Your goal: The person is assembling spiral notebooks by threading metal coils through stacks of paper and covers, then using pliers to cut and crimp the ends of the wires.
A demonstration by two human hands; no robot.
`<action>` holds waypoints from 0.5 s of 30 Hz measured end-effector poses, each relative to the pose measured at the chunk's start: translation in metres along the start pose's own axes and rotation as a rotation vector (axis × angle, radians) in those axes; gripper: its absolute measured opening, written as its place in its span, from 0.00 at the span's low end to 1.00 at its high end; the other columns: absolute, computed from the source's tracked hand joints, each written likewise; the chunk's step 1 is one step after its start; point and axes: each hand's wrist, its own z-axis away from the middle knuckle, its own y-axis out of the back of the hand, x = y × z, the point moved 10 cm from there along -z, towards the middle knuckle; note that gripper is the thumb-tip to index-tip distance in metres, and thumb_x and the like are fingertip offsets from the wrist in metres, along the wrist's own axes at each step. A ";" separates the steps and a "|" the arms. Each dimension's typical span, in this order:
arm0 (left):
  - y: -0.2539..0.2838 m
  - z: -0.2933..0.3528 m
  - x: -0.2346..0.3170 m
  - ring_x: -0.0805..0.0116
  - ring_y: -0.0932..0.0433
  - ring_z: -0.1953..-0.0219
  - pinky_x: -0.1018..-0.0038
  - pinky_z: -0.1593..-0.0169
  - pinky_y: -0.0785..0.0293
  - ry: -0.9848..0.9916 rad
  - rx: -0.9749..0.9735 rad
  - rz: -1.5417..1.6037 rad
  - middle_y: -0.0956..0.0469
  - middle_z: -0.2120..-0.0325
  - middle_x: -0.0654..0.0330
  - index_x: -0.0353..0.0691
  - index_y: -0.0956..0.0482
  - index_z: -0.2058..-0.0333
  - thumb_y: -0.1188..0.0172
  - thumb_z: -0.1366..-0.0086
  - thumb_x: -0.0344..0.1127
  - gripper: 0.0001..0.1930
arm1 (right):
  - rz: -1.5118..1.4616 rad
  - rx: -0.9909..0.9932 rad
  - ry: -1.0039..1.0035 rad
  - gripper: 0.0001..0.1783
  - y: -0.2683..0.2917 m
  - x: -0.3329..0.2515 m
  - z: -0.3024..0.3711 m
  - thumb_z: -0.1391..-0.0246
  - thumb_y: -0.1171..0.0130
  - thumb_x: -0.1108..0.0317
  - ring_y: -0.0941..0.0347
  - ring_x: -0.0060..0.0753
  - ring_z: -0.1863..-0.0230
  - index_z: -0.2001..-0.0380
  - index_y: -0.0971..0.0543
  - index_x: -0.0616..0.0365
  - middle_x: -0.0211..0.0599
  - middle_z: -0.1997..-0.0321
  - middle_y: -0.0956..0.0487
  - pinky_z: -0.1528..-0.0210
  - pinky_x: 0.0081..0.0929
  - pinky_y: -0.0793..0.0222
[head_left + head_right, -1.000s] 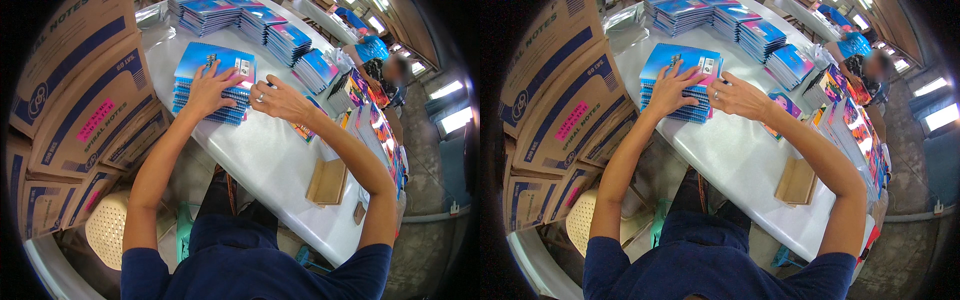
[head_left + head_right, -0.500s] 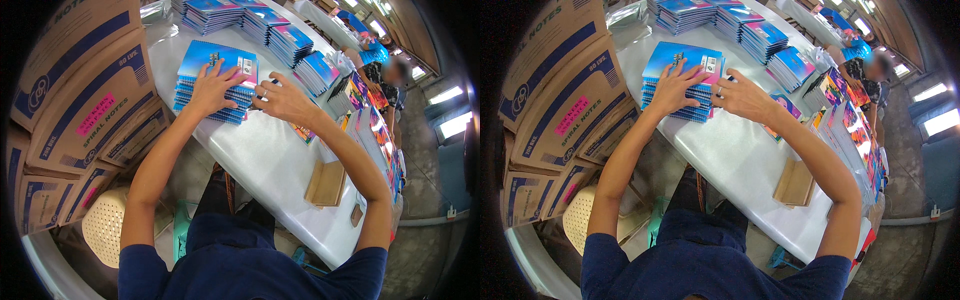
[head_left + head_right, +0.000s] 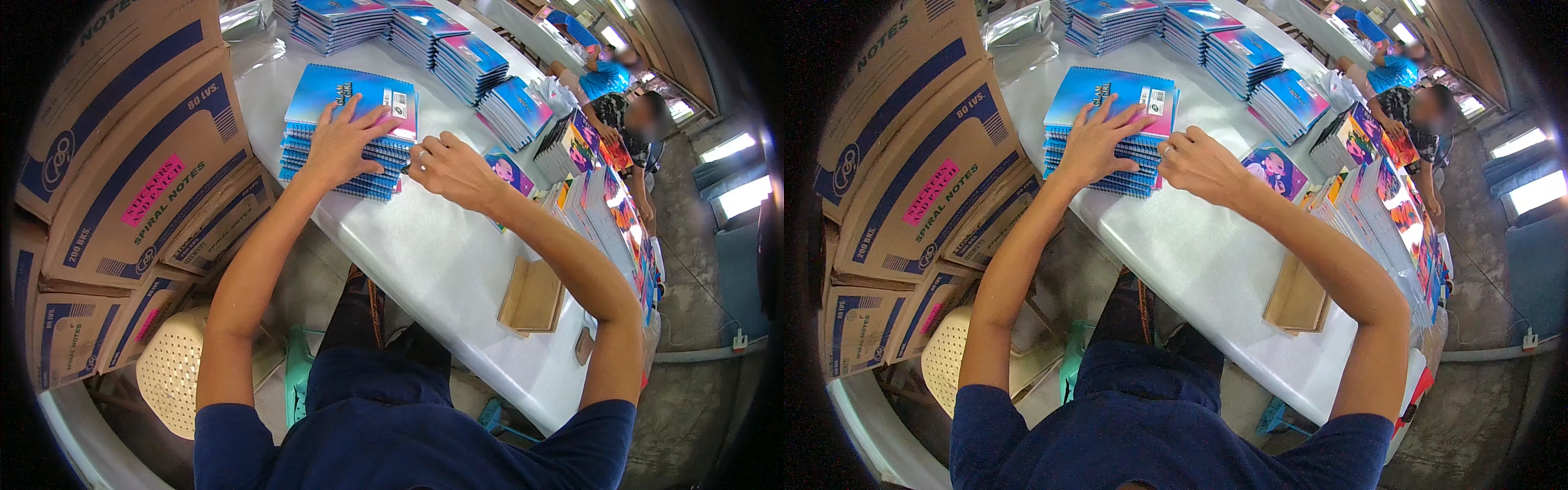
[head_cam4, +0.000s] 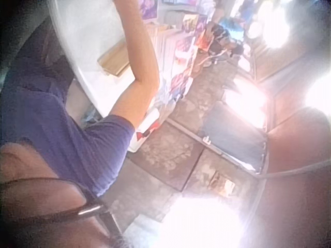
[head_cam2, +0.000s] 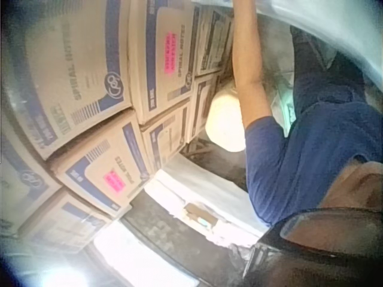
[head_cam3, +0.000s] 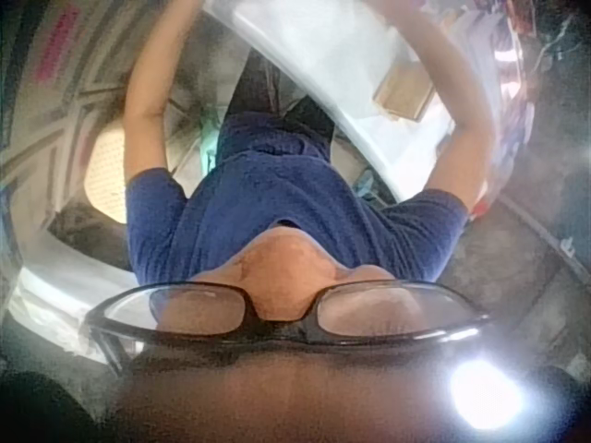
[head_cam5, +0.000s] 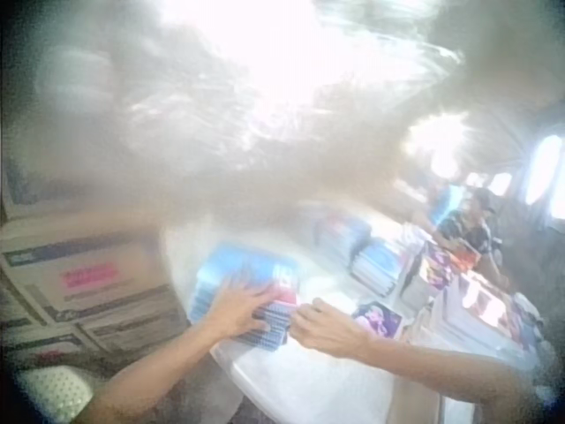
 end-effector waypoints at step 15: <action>0.002 0.005 0.003 0.54 0.46 0.32 0.47 0.35 0.47 -0.009 0.048 -0.020 0.40 0.36 0.70 0.64 0.38 0.37 0.23 0.66 0.47 0.53 | 0.067 0.141 0.175 0.12 0.006 -0.007 -0.002 0.53 0.38 0.65 0.34 0.24 0.46 0.62 0.21 0.47 0.25 0.56 0.26 0.40 0.34 0.42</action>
